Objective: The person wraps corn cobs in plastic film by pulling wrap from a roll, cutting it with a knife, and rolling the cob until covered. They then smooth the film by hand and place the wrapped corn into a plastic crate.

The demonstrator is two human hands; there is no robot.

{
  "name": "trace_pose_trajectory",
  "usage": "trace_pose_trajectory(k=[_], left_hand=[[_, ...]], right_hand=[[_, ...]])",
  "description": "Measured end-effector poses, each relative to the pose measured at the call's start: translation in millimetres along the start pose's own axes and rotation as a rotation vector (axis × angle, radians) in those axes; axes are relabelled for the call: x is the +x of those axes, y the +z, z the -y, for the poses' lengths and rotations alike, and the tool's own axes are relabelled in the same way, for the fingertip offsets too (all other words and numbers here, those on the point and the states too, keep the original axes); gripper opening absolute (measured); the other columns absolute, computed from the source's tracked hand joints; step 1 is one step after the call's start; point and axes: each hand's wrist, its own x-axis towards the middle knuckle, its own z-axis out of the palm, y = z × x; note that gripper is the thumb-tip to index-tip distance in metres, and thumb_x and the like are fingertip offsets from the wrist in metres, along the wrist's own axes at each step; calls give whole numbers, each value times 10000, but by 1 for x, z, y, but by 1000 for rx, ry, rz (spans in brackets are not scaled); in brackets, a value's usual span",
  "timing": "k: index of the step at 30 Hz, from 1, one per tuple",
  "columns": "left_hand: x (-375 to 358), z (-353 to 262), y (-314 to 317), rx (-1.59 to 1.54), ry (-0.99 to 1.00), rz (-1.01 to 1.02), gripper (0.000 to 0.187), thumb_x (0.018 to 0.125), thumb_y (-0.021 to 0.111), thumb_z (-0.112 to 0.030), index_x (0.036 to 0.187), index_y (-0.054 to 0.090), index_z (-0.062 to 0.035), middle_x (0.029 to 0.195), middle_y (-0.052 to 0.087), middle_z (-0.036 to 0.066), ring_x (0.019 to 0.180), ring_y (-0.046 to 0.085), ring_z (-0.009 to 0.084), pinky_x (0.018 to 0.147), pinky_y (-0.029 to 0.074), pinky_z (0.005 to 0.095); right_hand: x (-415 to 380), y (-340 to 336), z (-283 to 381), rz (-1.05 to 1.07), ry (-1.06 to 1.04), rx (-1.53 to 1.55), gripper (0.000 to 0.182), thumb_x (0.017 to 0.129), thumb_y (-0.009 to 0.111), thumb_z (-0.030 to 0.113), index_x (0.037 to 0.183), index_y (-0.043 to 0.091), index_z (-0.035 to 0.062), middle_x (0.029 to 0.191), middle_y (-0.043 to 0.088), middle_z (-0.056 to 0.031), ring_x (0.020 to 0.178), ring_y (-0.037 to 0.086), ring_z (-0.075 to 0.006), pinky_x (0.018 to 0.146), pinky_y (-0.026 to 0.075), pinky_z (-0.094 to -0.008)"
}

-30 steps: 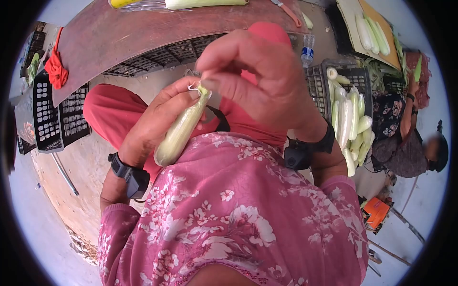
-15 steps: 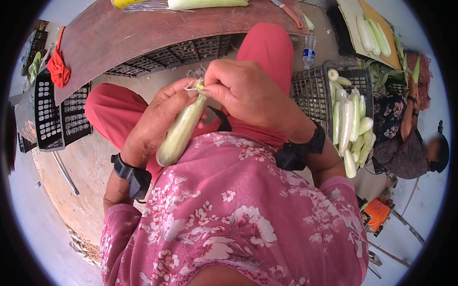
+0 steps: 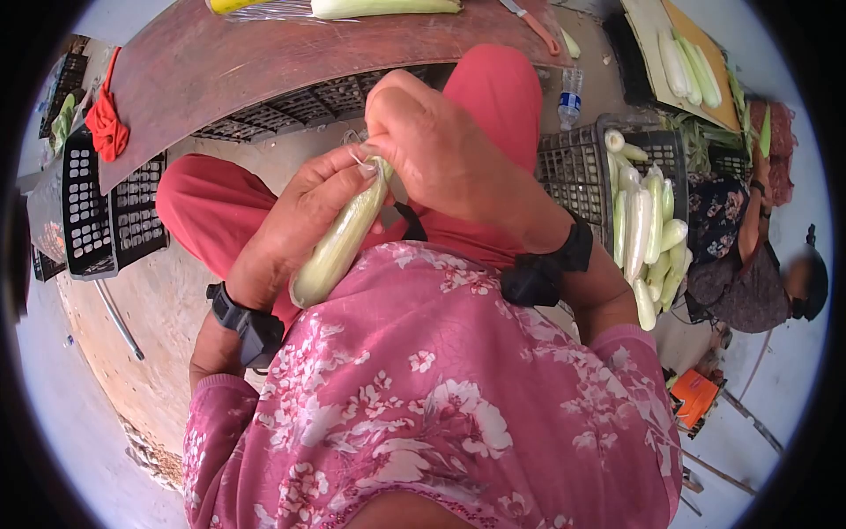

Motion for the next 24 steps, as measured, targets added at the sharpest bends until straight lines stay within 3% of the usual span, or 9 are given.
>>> trace_pose_trajectory(k=[2,5,8,11,14,17,18,21,24], left_hand=[[-3,-4,0,13,-5,-17,320,978,521,-218,1240,560,-39,903,637,35,723,623,97,653,529,232],[-5,-6,-1,-9,-37,38,299,985,518,-199,1227,574,-34,903,640,18,745,614,82,659,517,221],[-5,4,7,94,64,157,277,987,533,-175,1207,596,-19,957,655,7,808,602,47,696,499,193],[-4,5,4,65,54,79,293,982,543,-190,1212,594,-15,959,657,10,789,613,55,680,507,197],[-2,1,-3,-67,-19,2,313,985,536,-226,1219,582,-24,911,649,19,710,623,82,623,524,215],[-3,1,-3,-128,-38,-51,319,985,538,-251,1211,579,-30,893,651,30,679,628,92,595,529,215],[0,4,-7,-130,-34,-23,319,985,538,-253,1209,579,-29,894,653,36,680,629,94,597,529,215],[2,3,-8,-156,-33,0,304,978,543,-246,1174,568,-16,914,652,68,709,650,133,630,547,243],[0,4,-9,-199,-20,16,291,975,544,-239,1152,565,-10,911,648,79,718,657,152,650,556,263]], right_hand=[[-2,3,-11,2,51,6,134,851,603,-15,833,474,19,828,562,-95,670,538,-212,626,451,-309],[-3,5,-8,13,225,72,153,853,633,36,829,483,26,766,530,-121,666,537,-282,611,436,-368],[0,-1,-14,-37,413,53,169,862,649,69,819,492,24,759,556,-126,675,558,-232,606,435,-354],[-4,-9,-8,31,454,164,138,869,664,101,871,547,29,761,587,-98,693,579,-194,624,456,-318],[-3,-15,-8,34,439,513,164,852,694,119,959,593,47,859,603,-72,795,598,-179,701,483,-295],[-5,-18,-4,222,101,254,268,854,700,129,1085,589,52,1118,552,-69,974,540,-138,839,433,-246],[-4,-14,-3,236,28,214,297,777,756,101,1019,591,47,1190,538,-96,1020,554,-182,845,453,-284],[-5,-5,2,188,48,178,200,781,706,25,935,579,42,1058,563,-98,961,579,-218,799,486,-305],[-4,-5,-5,157,15,158,179,775,678,-21,889,551,35,1046,552,-102,912,585,-230,772,487,-318]])
